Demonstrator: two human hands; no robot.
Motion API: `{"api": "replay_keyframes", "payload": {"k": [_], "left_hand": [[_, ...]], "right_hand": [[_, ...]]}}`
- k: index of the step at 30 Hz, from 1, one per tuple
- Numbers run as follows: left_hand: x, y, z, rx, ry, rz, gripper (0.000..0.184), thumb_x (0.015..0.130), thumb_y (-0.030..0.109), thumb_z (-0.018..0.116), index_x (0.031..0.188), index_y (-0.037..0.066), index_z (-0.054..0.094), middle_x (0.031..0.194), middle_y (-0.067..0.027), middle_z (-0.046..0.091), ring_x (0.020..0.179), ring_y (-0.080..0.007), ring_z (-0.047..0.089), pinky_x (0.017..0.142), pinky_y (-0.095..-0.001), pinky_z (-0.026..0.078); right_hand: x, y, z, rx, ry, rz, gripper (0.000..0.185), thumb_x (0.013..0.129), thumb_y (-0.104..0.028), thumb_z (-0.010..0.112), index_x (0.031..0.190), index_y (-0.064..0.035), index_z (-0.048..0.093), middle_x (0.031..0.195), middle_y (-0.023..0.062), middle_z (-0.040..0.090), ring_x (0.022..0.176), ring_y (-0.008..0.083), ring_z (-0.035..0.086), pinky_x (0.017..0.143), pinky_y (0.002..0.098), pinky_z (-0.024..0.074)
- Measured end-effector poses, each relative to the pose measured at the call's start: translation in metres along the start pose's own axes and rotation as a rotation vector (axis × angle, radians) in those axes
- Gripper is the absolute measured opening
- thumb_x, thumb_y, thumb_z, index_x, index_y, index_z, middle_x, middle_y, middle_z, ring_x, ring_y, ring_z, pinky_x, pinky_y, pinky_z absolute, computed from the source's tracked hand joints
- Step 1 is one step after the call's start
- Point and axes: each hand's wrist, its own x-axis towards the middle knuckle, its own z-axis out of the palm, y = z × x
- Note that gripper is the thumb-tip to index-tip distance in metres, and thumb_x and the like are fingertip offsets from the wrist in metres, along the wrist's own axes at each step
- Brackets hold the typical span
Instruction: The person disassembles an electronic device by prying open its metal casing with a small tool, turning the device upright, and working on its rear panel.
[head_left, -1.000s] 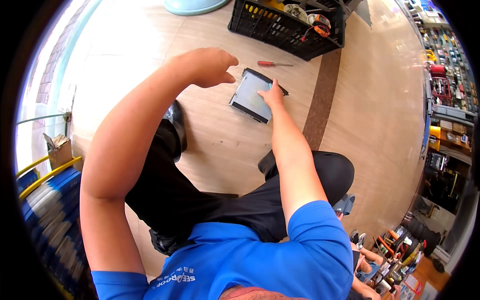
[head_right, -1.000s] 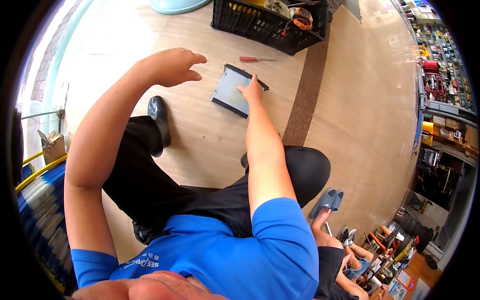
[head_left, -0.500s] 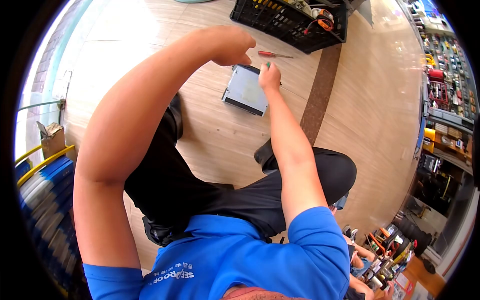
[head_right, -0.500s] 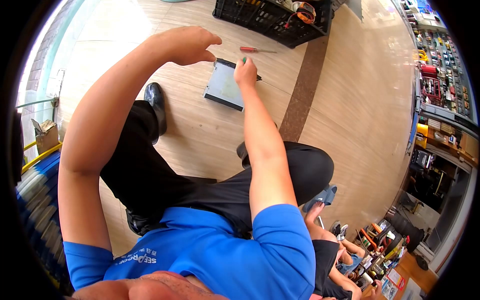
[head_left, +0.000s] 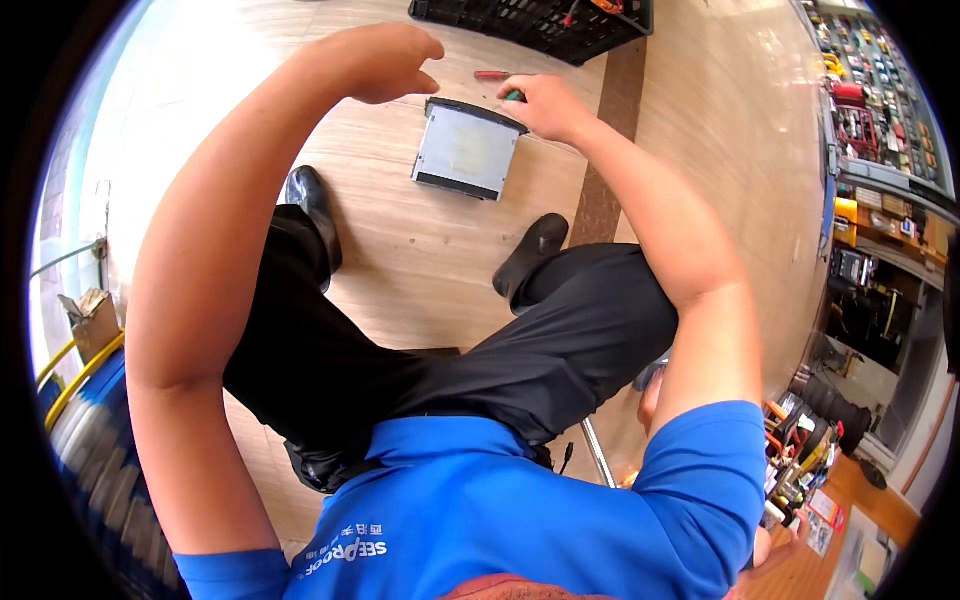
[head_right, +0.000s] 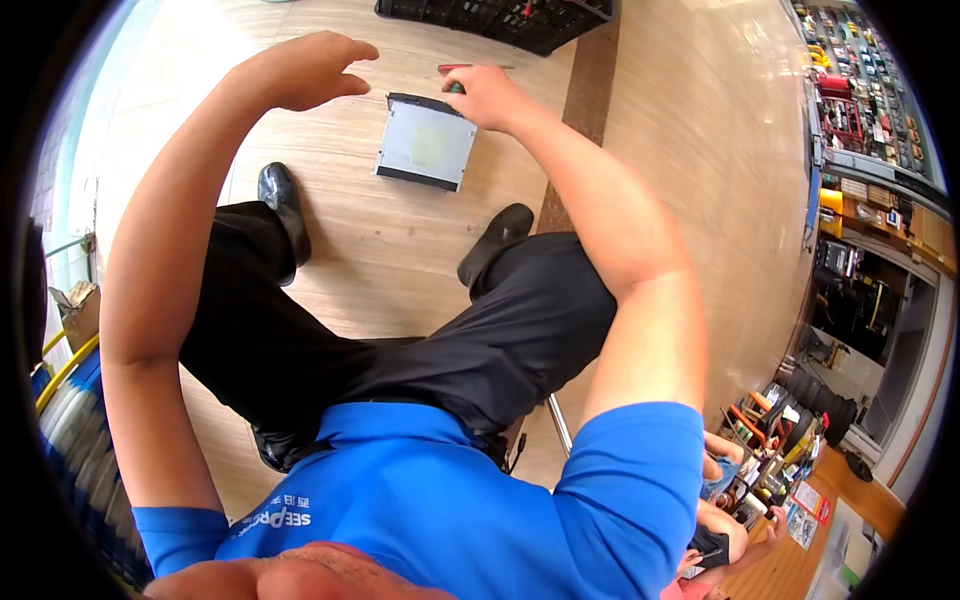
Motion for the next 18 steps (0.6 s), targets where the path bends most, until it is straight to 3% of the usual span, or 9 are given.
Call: {"api": "replay_keyframes", "payload": {"k": [1, 5, 8, 11, 14, 18], "left_hand": [[-0.003, 0.004, -0.003, 0.0, -0.029, -0.041, 0.047, 0.093, 0.028, 0.062, 0.133, 0.005, 0.056, 0.132, -0.0164, 0.059, 0.123, -0.0323, 0.055, 0.101, -0.0418, 0.045], [0.0, -0.002, 0.003, 0.005, -0.055, -0.06, 0.047, 0.094, 0.029, 0.062, 0.135, 0.006, 0.055, 0.133, -0.0158, 0.059, 0.124, -0.0315, 0.055, 0.103, -0.0424, 0.044], [0.002, 0.0, 0.006, 0.035, -0.013, -0.077, 0.047, 0.094, 0.029, 0.062, 0.135, 0.007, 0.055, 0.133, -0.0155, 0.059, 0.124, -0.0314, 0.055, 0.103, -0.0423, 0.044], [0.004, 0.004, 0.004, 0.013, -0.08, -0.109, 0.046, 0.095, 0.028, 0.061, 0.135, 0.007, 0.054, 0.129, -0.0158, 0.061, 0.123, -0.032, 0.055, 0.103, -0.0427, 0.044], [0.01, 0.002, 0.004, 0.018, -0.119, -0.115, 0.046, 0.093, 0.03, 0.063, 0.132, 0.007, 0.057, 0.128, -0.0155, 0.062, 0.122, -0.0317, 0.056, 0.101, -0.0431, 0.045], [0.019, 0.008, 0.001, 0.021, -0.161, -0.136, 0.045, 0.093, 0.03, 0.064, 0.131, 0.007, 0.057, 0.123, -0.016, 0.064, 0.118, -0.0326, 0.058, 0.097, -0.044, 0.048]], "right_hand": [[0.003, 0.009, 0.005, -0.017, -0.089, 0.045, 0.023, 0.086, -0.019, 0.064, 0.104, -0.0046, 0.067, 0.096, 0.0176, 0.07, 0.089, 0.0311, 0.067, 0.078, 0.0382, 0.0514], [0.025, 0.026, 0.022, -0.025, -0.091, 0.133, 0.022, 0.084, -0.013, 0.059, 0.1, -0.002, 0.069, 0.099, 0.0203, 0.069, 0.095, 0.036, 0.066, 0.084, 0.0418, 0.0522], [0.037, 0.033, 0.04, -0.036, -0.072, -0.1, 0.021, 0.086, -0.014, 0.059, 0.102, -0.0016, 0.066, 0.099, 0.0218, 0.068, 0.096, 0.0379, 0.065, 0.084, 0.0439, 0.0518], [0.042, 0.041, 0.061, -0.032, -0.144, -0.082, 0.025, 0.09, -0.02, 0.061, 0.108, -0.0031, 0.063, 0.097, 0.023, 0.067, 0.095, 0.0393, 0.064, 0.083, 0.0459, 0.0513], [0.052, 0.034, 0.065, 0.018, -0.164, -0.029, 0.021, 0.09, -0.018, 0.061, 0.105, -0.0035, 0.063, 0.096, 0.0226, 0.067, 0.094, 0.0393, 0.064, 0.083, 0.0462, 0.051], [0.056, 0.025, 0.083, 0.045, -0.183, -0.117, 0.018, 0.09, -0.017, 0.06, 0.103, -0.0039, 0.063, 0.096, 0.0223, 0.067, 0.094, 0.0394, 0.064, 0.083, 0.0466, 0.0508]]}}
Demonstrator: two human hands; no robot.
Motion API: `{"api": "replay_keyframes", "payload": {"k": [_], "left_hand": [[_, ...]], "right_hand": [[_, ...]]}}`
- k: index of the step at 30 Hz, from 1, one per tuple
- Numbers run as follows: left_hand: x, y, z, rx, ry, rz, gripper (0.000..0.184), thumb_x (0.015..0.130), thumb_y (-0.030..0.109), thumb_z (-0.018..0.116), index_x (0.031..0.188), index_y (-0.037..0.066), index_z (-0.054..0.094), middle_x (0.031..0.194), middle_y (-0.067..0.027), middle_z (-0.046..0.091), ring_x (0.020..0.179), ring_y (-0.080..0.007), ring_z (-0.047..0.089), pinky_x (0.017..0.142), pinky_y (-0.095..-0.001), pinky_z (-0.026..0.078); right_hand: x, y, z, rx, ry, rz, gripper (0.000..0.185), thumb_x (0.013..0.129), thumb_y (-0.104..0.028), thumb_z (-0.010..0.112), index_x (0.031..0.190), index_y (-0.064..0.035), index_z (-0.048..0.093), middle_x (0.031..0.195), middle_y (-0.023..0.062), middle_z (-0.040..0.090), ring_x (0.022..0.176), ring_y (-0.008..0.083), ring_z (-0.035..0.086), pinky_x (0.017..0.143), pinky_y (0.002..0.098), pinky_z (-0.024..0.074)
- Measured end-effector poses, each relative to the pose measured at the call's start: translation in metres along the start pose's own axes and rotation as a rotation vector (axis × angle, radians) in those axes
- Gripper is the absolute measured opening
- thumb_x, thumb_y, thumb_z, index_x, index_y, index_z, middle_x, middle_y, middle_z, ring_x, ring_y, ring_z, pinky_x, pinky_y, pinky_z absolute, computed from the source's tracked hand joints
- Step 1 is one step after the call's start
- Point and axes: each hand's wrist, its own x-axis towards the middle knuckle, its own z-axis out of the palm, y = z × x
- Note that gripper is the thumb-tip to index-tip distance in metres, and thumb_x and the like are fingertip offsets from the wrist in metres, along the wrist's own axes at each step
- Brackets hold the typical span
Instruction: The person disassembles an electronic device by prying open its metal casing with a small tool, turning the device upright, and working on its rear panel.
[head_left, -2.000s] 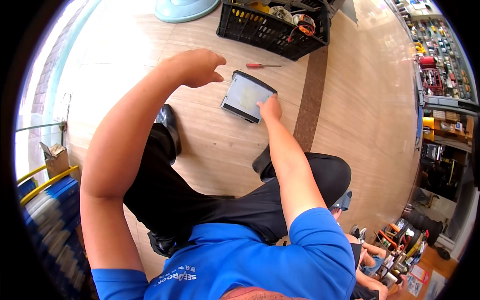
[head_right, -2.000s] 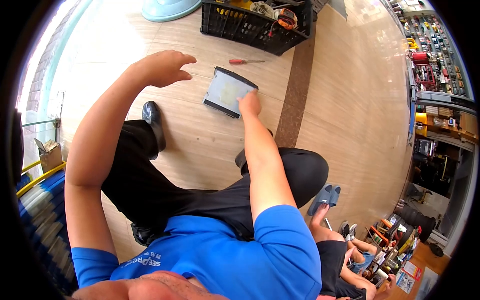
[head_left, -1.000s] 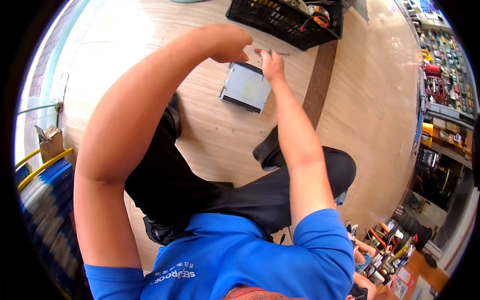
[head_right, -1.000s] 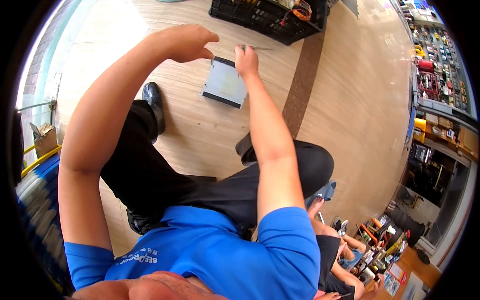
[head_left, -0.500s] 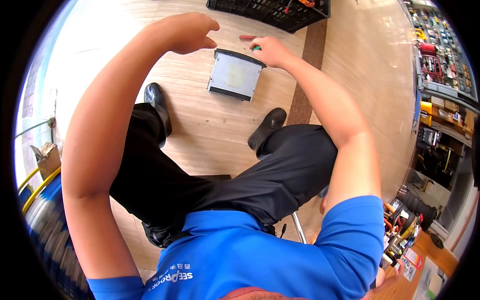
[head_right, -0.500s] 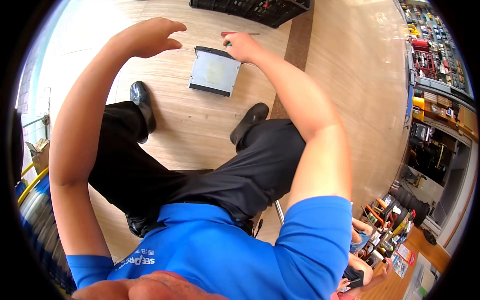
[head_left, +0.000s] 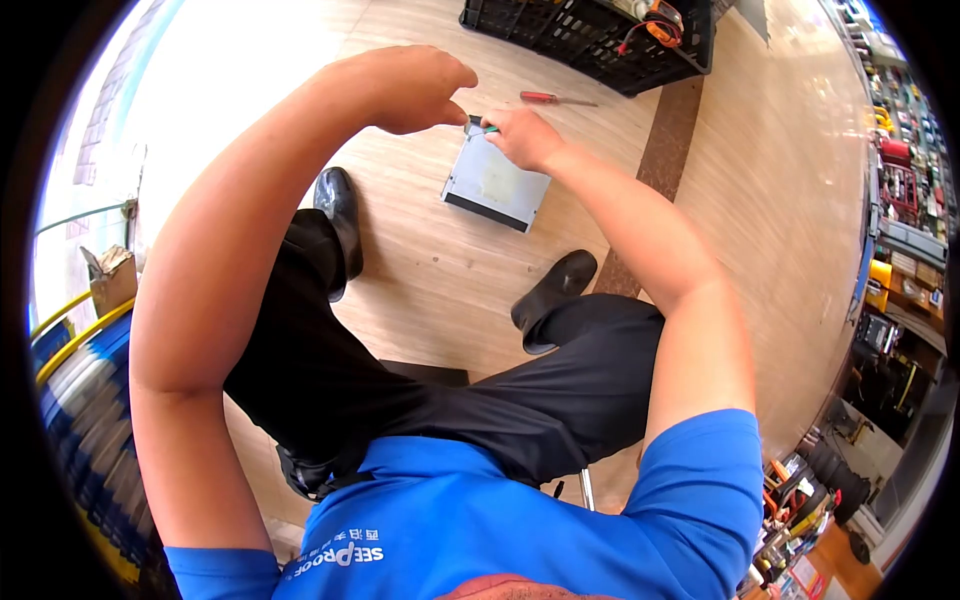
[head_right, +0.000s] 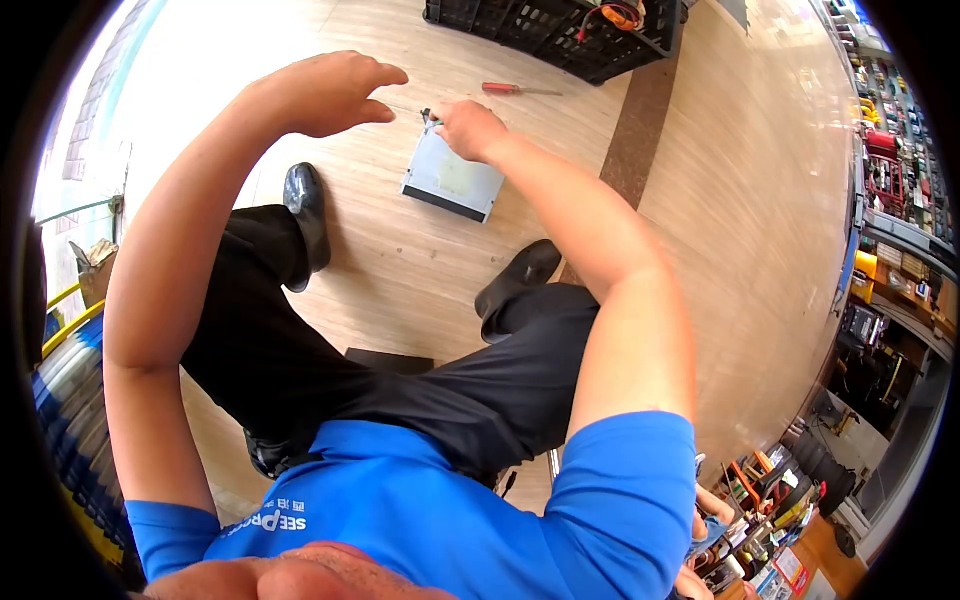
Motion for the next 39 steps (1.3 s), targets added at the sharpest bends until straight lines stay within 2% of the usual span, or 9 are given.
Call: {"api": "replay_keyframes", "payload": {"k": [6, 14, 17, 19, 26, 28, 35, 37, 39], "left_hand": [[0.001, 0.011, 0.0, -0.013, -0.013, 0.059, 0.046, 0.093, 0.03, 0.063, 0.132, 0.007, 0.056, 0.122, -0.0161, 0.064, 0.116, -0.033, 0.059, 0.096, -0.0441, 0.048], [-0.002, 0.005, 0.0, -0.038, -0.065, 0.054, 0.047, 0.094, 0.028, 0.063, 0.135, 0.008, 0.054, 0.124, -0.0163, 0.063, 0.118, -0.0327, 0.058, 0.099, -0.0436, 0.047], [-0.002, -0.001, 0.003, -0.022, 0.023, 0.073, 0.044, 0.093, 0.034, 0.063, 0.128, 0.006, 0.059, 0.118, -0.0155, 0.066, 0.113, -0.0324, 0.061, 0.093, -0.0441, 0.049], [-0.005, 0.002, -0.002, -0.014, -0.045, 0.026, 0.046, 0.095, 0.029, 0.062, 0.135, 0.007, 0.054, 0.124, -0.016, 0.063, 0.118, -0.0323, 0.058, 0.1, -0.0433, 0.047], [-0.005, 0.0, -0.001, 0.002, -0.047, 0.04, 0.047, 0.094, 0.03, 0.062, 0.135, 0.007, 0.054, 0.124, -0.0159, 0.064, 0.117, -0.0321, 0.059, 0.099, -0.0432, 0.048], [-0.004, -0.004, 0.007, -0.022, 0.07, 0.062, 0.039, 0.092, 0.034, 0.065, 0.117, 0.004, 0.064, 0.108, -0.0155, 0.069, 0.104, -0.0328, 0.064, 0.087, -0.0449, 0.051], [-0.004, -0.004, 0.009, -0.015, 0.096, 0.072, 0.038, 0.092, 0.032, 0.066, 0.117, 0.004, 0.064, 0.107, -0.0157, 0.069, 0.103, -0.0326, 0.065, 0.088, -0.0439, 0.051], [-0.005, 0.001, -0.001, 0.006, -0.054, 0.015, 0.047, 0.095, 0.03, 0.062, 0.135, 0.008, 0.054, 0.123, -0.016, 0.064, 0.117, -0.0321, 0.059, 0.099, -0.0433, 0.048], [-0.005, 0.001, 0.0, 0.005, -0.041, 0.024, 0.047, 0.095, 0.03, 0.062, 0.135, 0.008, 0.054, 0.124, -0.016, 0.064, 0.117, -0.032, 0.059, 0.099, -0.0433, 0.048]], "right_hand": [[0.0, 0.012, 0.026, -0.042, 0.021, 0.042, 0.019, 0.09, -0.013, 0.061, 0.106, -0.0028, 0.06, 0.095, 0.0226, 0.066, 0.093, 0.0396, 0.063, 0.08, 0.0464, 0.0496], [0.003, 0.0, 0.026, -0.044, 0.001, 0.125, 0.026, 0.093, -0.019, 0.058, 0.112, -0.0017, 0.059, 0.1, 0.0236, 0.067, 0.098, 0.0384, 0.064, 0.086, 0.0463, 0.0508], [0.006, 0.003, 0.029, -0.027, -0.01, 0.137, 0.026, 0.094, -0.02, 0.058, 0.113, -0.0018, 0.06, 0.101, 0.0234, 0.067, 0.098, 0.0383, 0.065, 0.087, 0.046, 0.0507], [0.008, 0.008, 0.033, -0.034, -0.004, 0.132, 0.027, 0.093, -0.02, 0.058, 0.113, -0.0018, 0.06, 0.1, 0.0235, 0.068, 0.098, 0.0385, 0.065, 0.086, 0.0463, 0.0508], [0.015, 0.001, 0.025, -0.087, 0.014, 0.124, 0.023, 0.089, -0.018, 0.06, 0.104, -0.0004, 0.061, 0.092, 0.0253, 0.068, 0.093, 0.0403, 0.065, 0.083, 0.0477, 0.0521], [0.016, 0.004, 0.025, -0.084, 0.012, 0.124, 0.022, 0.089, -0.018, 0.06, 0.102, -0.0001, 0.061, 0.092, 0.0253, 0.067, 0.093, 0.0404, 0.065, 0.082, 0.0476, 0.0522], [0.013, 0.001, 0.026, -0.08, 0.019, 0.126, 0.022, 0.09, -0.018, 0.059, 0.102, 0.0001, 0.061, 0.092, 0.0251, 0.067, 0.092, 0.0405, 0.065, 0.082, 0.0472, 0.0522], [0.011, -0.002, 0.023, -0.061, 0.013, 0.139, 0.022, 0.09, -0.018, 0.059, 0.102, 0.0004, 0.061, 0.092, 0.0252, 0.067, 0.092, 0.0405, 0.065, 0.083, 0.0471, 0.0521], [0.011, -0.002, 0.022, -0.044, 0.009, 0.148, 0.023, 0.09, -0.018, 0.059, 0.103, 0.0008, 0.061, 0.092, 0.0253, 0.067, 0.092, 0.0405, 0.065, 0.083, 0.047, 0.052]]}}
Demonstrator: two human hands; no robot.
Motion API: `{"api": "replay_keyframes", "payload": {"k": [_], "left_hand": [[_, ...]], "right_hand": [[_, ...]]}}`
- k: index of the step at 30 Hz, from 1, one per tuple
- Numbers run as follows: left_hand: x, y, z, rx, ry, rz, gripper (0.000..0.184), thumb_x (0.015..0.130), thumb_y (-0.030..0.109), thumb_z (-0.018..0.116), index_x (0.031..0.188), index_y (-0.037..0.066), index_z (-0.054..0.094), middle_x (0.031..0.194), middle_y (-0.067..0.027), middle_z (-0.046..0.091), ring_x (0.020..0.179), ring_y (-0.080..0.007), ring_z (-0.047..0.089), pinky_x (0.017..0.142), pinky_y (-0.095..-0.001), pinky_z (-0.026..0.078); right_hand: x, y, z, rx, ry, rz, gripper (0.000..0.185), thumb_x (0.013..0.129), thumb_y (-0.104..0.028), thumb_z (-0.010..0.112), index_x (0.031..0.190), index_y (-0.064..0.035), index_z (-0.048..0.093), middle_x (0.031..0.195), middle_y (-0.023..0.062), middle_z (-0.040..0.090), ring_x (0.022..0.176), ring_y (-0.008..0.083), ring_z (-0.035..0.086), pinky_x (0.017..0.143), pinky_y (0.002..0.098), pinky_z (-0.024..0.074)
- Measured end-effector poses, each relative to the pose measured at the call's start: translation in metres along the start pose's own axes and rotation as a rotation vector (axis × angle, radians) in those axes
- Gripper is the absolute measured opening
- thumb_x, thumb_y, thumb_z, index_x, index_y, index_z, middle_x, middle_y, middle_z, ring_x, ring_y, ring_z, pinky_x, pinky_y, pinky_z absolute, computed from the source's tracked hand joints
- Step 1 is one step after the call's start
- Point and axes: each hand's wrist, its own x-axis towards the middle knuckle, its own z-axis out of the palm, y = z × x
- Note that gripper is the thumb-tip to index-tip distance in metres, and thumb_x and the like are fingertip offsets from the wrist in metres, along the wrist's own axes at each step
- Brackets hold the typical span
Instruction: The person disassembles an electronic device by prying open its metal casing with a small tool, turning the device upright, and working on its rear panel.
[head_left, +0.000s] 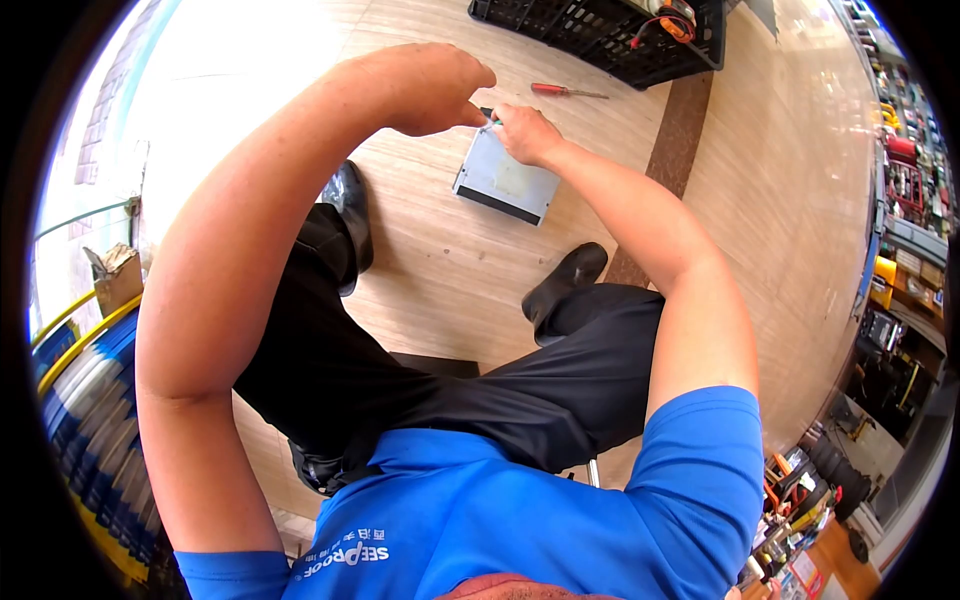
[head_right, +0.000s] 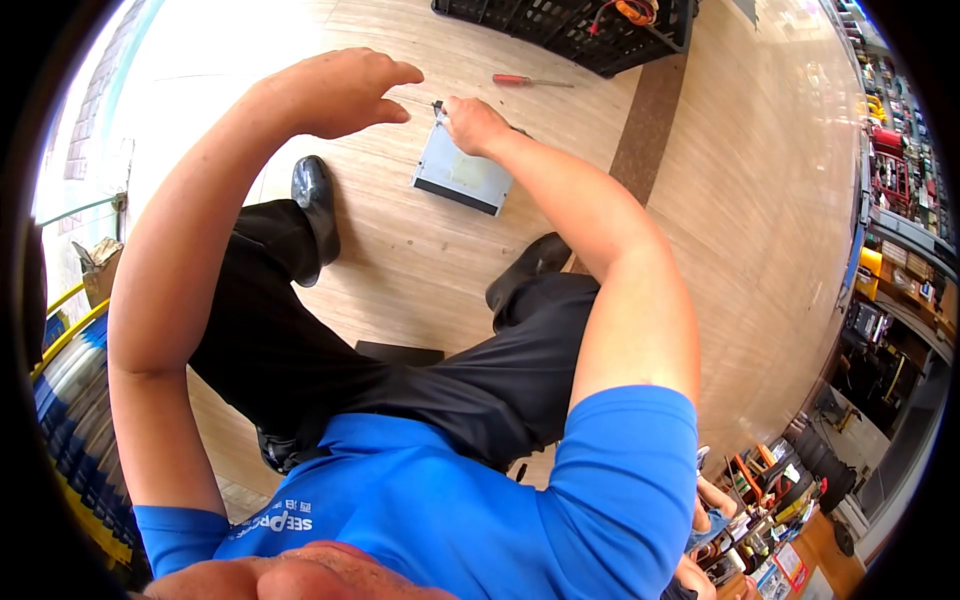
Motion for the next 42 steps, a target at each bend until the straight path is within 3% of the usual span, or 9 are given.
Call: {"api": "replay_keyframes", "payload": {"k": [18, 27, 32, 36, 38, 42], "left_hand": [[-0.001, 0.001, 0.001, -0.016, 0.008, 0.0, 0.047, 0.095, 0.031, 0.061, 0.135, 0.008, 0.054, 0.125, -0.0156, 0.063, 0.117, -0.0319, 0.059, 0.1, -0.0436, 0.048], [-0.001, -0.001, 0.0, -0.052, 0.014, 0.011, 0.047, 0.094, 0.029, 0.062, 0.134, 0.007, 0.055, 0.124, -0.0166, 0.064, 0.117, -0.0327, 0.06, 0.099, -0.0439, 0.048], [0.0, -0.005, 0.002, -0.062, 0.052, 0.034, 0.046, 0.093, 0.028, 0.063, 0.133, 0.007, 0.055, 0.122, -0.0169, 0.065, 0.115, -0.0328, 0.06, 0.098, -0.0439, 0.048], [-0.004, -0.005, -0.002, -0.057, 0.023, 0.031, 0.047, 0.092, 0.029, 0.064, 0.133, 0.008, 0.056, 0.121, -0.0164, 0.065, 0.115, -0.0327, 0.06, 0.098, -0.0438, 0.047], [-0.005, -0.003, -0.005, -0.062, 0.004, 0.004, 0.047, 0.092, 0.029, 0.064, 0.134, 0.008, 0.056, 0.121, -0.0162, 0.065, 0.115, -0.0327, 0.06, 0.098, -0.0437, 0.047], [-0.008, -0.003, -0.005, -0.05, -0.009, 0.004, 0.047, 0.093, 0.03, 0.064, 0.134, 0.007, 0.056, 0.123, -0.0159, 0.064, 0.116, -0.0323, 0.06, 0.099, -0.0434, 0.047]], "right_hand": [[0.002, -0.004, 0.003, -0.039, 0.046, 0.002, 0.021, 0.089, -0.016, 0.054, 0.098, 0.0025, 0.06, 0.091, 0.0266, 0.067, 0.091, 0.0419, 0.066, 0.082, 0.0486, 0.0522], [0.006, -0.019, -0.004, -0.204, -0.117, -0.02, 0.021, 0.094, -0.015, 0.045, 0.102, -0.0006, 0.059, 0.101, 0.0235, 0.068, 0.098, 0.0379, 0.065, 0.084, 0.0457, 0.0519], [0.008, -0.034, -0.012, -0.273, -0.112, 0.07, 0.029, 0.097, -0.029, 0.05, 0.106, -0.0031, 0.058, 0.104, 0.0194, 0.069, 0.1, 0.0345, 0.066, 0.083, 0.0456, 0.0519], [0.01, -0.032, -0.008, -0.287, -0.155, 0.024, 0.032, 0.097, -0.032, 0.05, 0.108, -0.0031, 0.057, 0.104, 0.0193, 0.069, 0.099, 0.0346, 0.066, 0.082, 0.0465, 0.0521], [0.01, -0.033, -0.008, -0.198, -0.147, 0.139, 0.04, 0.093, -0.044, 0.053, 0.107, -0.0098, 0.068, 0.109, 0.0164, 0.069, 0.104, 0.0358, 0.063, 0.089, 0.0453, 0.0493], [0.014, -0.03, -0.01, -0.221, -0.185, 0.117, 0.039, 0.093, -0.043, 0.054, 0.109, -0.0099, 0.067, 0.109, 0.017, 0.068, 0.105, 0.0358, 0.062, 0.09, 0.0449, 0.049]]}}
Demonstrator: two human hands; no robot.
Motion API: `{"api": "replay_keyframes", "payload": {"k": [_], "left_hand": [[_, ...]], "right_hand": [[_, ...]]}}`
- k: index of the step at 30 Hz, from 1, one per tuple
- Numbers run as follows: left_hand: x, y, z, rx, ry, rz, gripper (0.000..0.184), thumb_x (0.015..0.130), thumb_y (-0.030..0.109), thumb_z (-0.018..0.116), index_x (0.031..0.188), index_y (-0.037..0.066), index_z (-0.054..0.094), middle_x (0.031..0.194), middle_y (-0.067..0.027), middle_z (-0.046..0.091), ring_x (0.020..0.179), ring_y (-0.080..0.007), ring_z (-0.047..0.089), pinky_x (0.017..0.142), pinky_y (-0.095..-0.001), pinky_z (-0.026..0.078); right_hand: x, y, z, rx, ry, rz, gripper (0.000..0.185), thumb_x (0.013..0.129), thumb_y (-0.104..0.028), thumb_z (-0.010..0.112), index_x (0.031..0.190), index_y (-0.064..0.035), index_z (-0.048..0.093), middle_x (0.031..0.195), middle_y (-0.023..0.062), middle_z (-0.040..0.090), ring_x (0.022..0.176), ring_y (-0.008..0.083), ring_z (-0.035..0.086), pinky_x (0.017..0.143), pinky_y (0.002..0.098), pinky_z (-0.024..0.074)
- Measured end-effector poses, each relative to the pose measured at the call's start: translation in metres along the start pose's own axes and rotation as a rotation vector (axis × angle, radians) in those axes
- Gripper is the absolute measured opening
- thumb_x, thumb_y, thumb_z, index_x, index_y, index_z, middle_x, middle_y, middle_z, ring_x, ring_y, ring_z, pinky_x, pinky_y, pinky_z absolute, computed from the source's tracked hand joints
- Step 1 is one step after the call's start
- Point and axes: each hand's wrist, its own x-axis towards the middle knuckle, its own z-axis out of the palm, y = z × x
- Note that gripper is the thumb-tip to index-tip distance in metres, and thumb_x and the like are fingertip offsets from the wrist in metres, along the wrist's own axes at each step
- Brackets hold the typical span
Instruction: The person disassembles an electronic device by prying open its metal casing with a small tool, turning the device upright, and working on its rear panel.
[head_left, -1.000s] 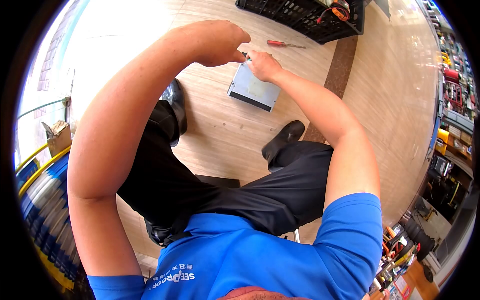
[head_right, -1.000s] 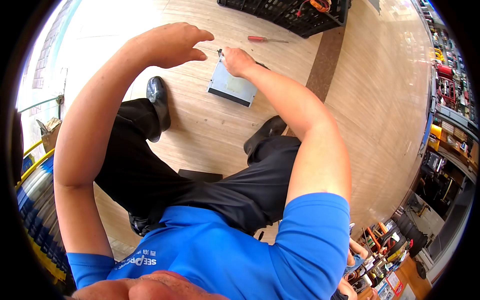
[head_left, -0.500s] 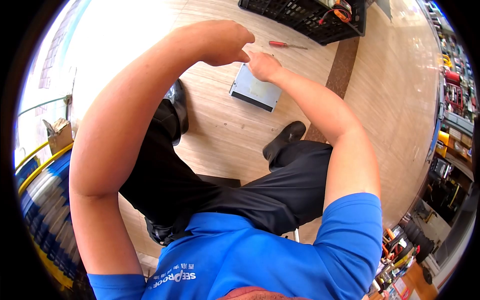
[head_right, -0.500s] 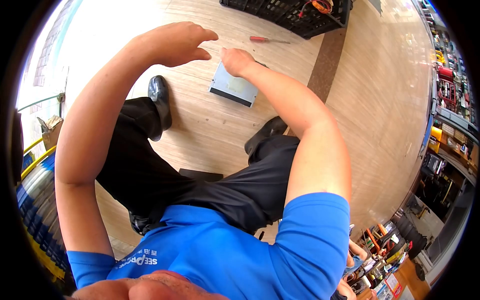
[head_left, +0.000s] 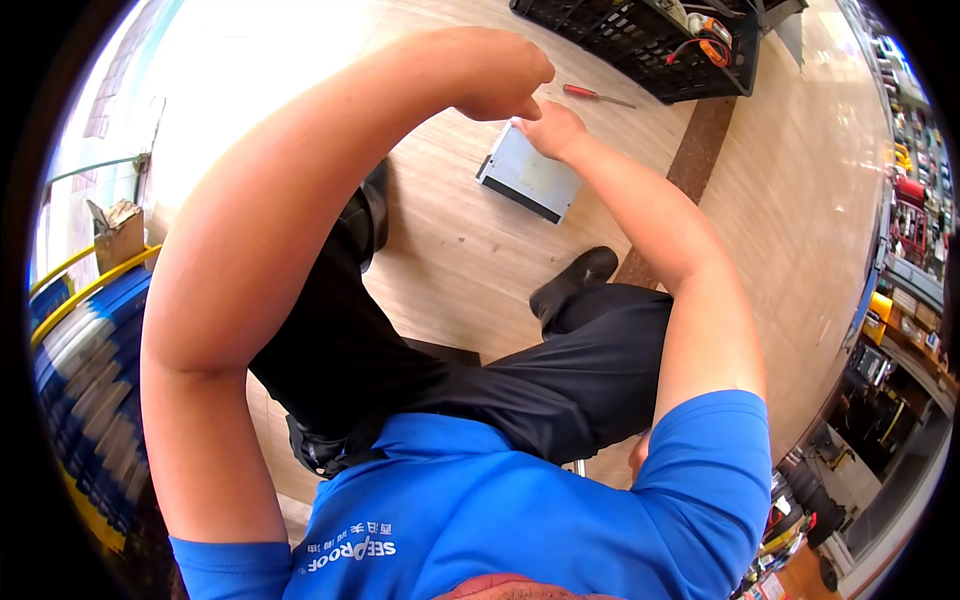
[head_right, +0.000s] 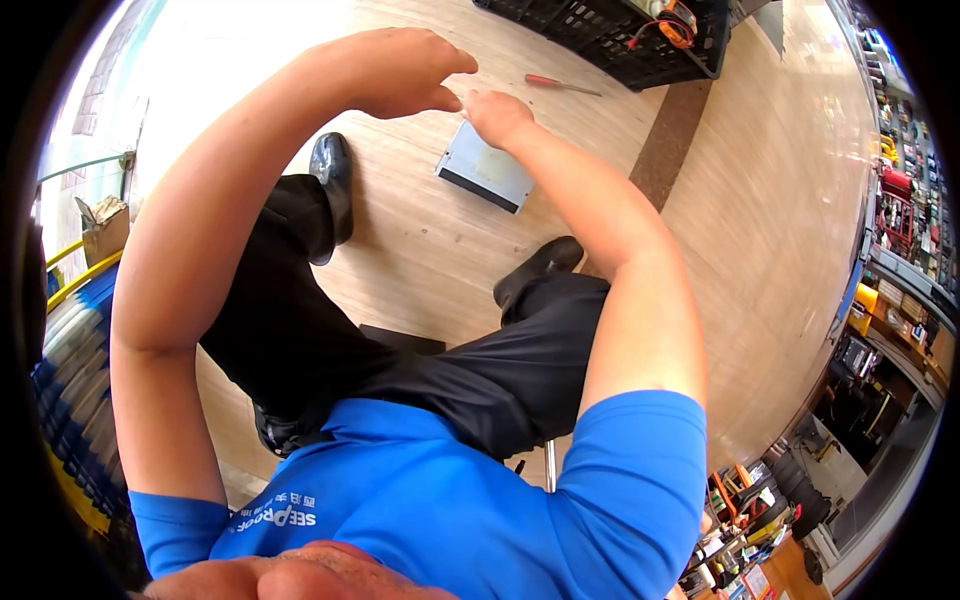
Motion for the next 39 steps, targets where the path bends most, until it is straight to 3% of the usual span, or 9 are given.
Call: {"api": "replay_keyframes", "payload": {"k": [6, 8, 18, 21, 24, 32, 39], "left_hand": [[-0.002, -0.002, 0.002, 0.0, 0.002, -0.015, 0.047, 0.093, 0.03, 0.063, 0.134, 0.008, 0.055, 0.126, -0.0157, 0.063, 0.119, -0.0317, 0.058, 0.101, -0.0426, 0.046], [-0.002, -0.004, 0.002, 0.004, 0.002, -0.021, 0.047, 0.093, 0.03, 0.062, 0.134, 0.008, 0.055, 0.127, -0.0155, 0.063, 0.12, -0.0315, 0.058, 0.102, -0.0424, 0.045], [-0.005, -0.011, 0.001, -0.03, 0.005, 0.001, 0.048, 0.093, 0.029, 0.063, 0.135, 0.008, 0.055, 0.128, -0.0156, 0.062, 0.12, -0.0318, 0.057, 0.102, -0.0422, 0.045], [-0.004, -0.01, 0.003, -0.028, 0.017, 0.006, 0.047, 0.093, 0.029, 0.063, 0.134, 0.007, 0.056, 0.127, -0.0159, 0.062, 0.12, -0.0321, 0.057, 0.102, -0.0425, 0.045], [-0.005, -0.008, 0.002, -0.01, 0.013, -0.01, 0.046, 0.093, 0.028, 0.063, 0.133, 0.007, 0.056, 0.127, -0.0163, 0.062, 0.12, -0.0323, 0.057, 0.101, -0.0428, 0.045], [0.0, -0.007, 0.001, -0.004, 0.023, -0.004, 0.047, 0.092, 0.029, 0.063, 0.133, 0.007, 0.056, 0.127, -0.0167, 0.062, 0.12, -0.0326, 0.057, 0.101, -0.0431, 0.045], [-0.001, -0.005, 0.0, 0.018, 0.034, 0.013, 0.046, 0.092, 0.028, 0.064, 0.132, 0.006, 0.057, 0.125, -0.0173, 0.063, 0.118, -0.0332, 0.058, 0.101, -0.0429, 0.046]], "right_hand": [[0.0, -0.001, 0.004, 0.004, 0.085, -0.053, 0.037, 0.094, -0.041, 0.054, 0.111, -0.0096, 0.065, 0.105, 0.0179, 0.069, 0.103, 0.0366, 0.063, 0.089, 0.0457, 0.0496], [0.001, 0.002, 0.002, -0.139, 0.045, -0.172, 0.026, 0.096, -0.029, 0.053, 0.106, -0.0049, 0.055, 0.099, 0.019, 0.068, 0.095, 0.0361, 0.066, 0.08, 0.048, 0.0526], [0.004, 0.008, 0.003, -0.154, -0.016, -0.192, 0.025, 0.095, -0.028, 0.052, 0.104, -0.0049, 0.054, 0.095, 0.0193, 0.068, 0.092, 0.0378, 0.066, 0.078, 0.05, 0.0521], [0.008, 0.014, 0.008, -0.224, 0.012, -0.296, 0.025, 0.095, -0.028, 0.053, 0.104, -0.0049, 0.053, 0.093, 0.0203, 0.068, 0.091, 0.0378, 0.066, 0.078, 0.05, 0.0517], [0.014, 0.026, 0.006, -0.09, 0.067, -0.299, 0.027, 0.095, -0.031, 0.055, 0.102, -0.0043, 0.056, 0.092, 0.0207, 0.068, 0.091, 0.0382, 0.066, 0.078, 0.0498, 0.0515], [0.001, 0.008, -0.002, 0.078, 0.074, 0.14, 0.038, 0.095, -0.038, 0.057, 0.1, -0.0037, 0.072, 0.103, 0.0204, 0.07, 0.098, 0.0371, 0.066, 0.084, 0.0466, 0.0528], [-0.001, 0.007, -0.002, -0.001, 0.073, 0.214, 0.039, 0.093, -0.04, 0.058, 0.101, -0.0052, 0.072, 0.102, 0.0199, 0.07, 0.098, 0.0361, 0.067, 0.084, 0.0472, 0.0529]]}}
